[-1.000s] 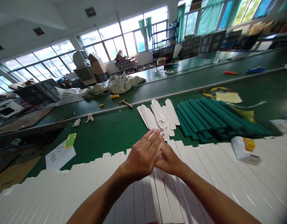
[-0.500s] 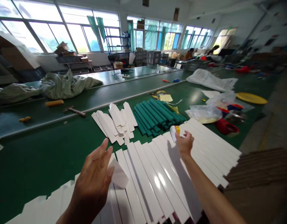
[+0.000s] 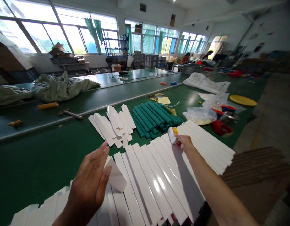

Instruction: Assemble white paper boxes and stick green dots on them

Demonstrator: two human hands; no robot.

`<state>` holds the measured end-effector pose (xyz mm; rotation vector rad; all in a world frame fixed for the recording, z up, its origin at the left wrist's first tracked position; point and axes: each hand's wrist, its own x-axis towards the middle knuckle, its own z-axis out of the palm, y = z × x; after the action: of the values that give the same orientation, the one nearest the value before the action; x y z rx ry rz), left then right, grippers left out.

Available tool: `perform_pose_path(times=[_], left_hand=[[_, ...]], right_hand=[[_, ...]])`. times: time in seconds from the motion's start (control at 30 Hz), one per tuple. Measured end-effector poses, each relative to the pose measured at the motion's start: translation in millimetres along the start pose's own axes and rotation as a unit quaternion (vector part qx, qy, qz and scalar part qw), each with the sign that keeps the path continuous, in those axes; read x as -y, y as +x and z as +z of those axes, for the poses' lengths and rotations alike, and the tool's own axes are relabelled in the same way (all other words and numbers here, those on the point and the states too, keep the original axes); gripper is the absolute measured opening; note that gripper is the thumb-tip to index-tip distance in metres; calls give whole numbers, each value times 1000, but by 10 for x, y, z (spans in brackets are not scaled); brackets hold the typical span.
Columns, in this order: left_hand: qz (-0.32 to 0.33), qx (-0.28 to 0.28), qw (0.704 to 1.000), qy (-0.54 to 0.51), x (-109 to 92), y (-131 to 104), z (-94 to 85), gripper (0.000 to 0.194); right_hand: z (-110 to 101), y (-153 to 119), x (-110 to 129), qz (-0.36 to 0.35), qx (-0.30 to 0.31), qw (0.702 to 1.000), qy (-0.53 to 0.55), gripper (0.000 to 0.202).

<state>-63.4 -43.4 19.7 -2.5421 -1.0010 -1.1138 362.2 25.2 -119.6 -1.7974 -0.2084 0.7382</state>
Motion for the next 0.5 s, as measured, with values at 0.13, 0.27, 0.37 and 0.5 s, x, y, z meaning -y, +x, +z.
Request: perform_pose_path(times=[0.13,0.27,0.37,0.5], left_hand=[[9,-2,1000,-3,27,-11,-12,59],[11,-3,1000,-5,43,12,-13,59],[16,-6,1000,-8,46,34,-22,59],[20,3,1000,-16,43,44,-30,59]], right_hand=[[-55,-33,77,61,8,997,42,24],[-141,-147,-20,53,13,993,102,21],[-185,-207,-143,39,23,989,138,17],[-218,-232,-303,25,34,986,161,12]])
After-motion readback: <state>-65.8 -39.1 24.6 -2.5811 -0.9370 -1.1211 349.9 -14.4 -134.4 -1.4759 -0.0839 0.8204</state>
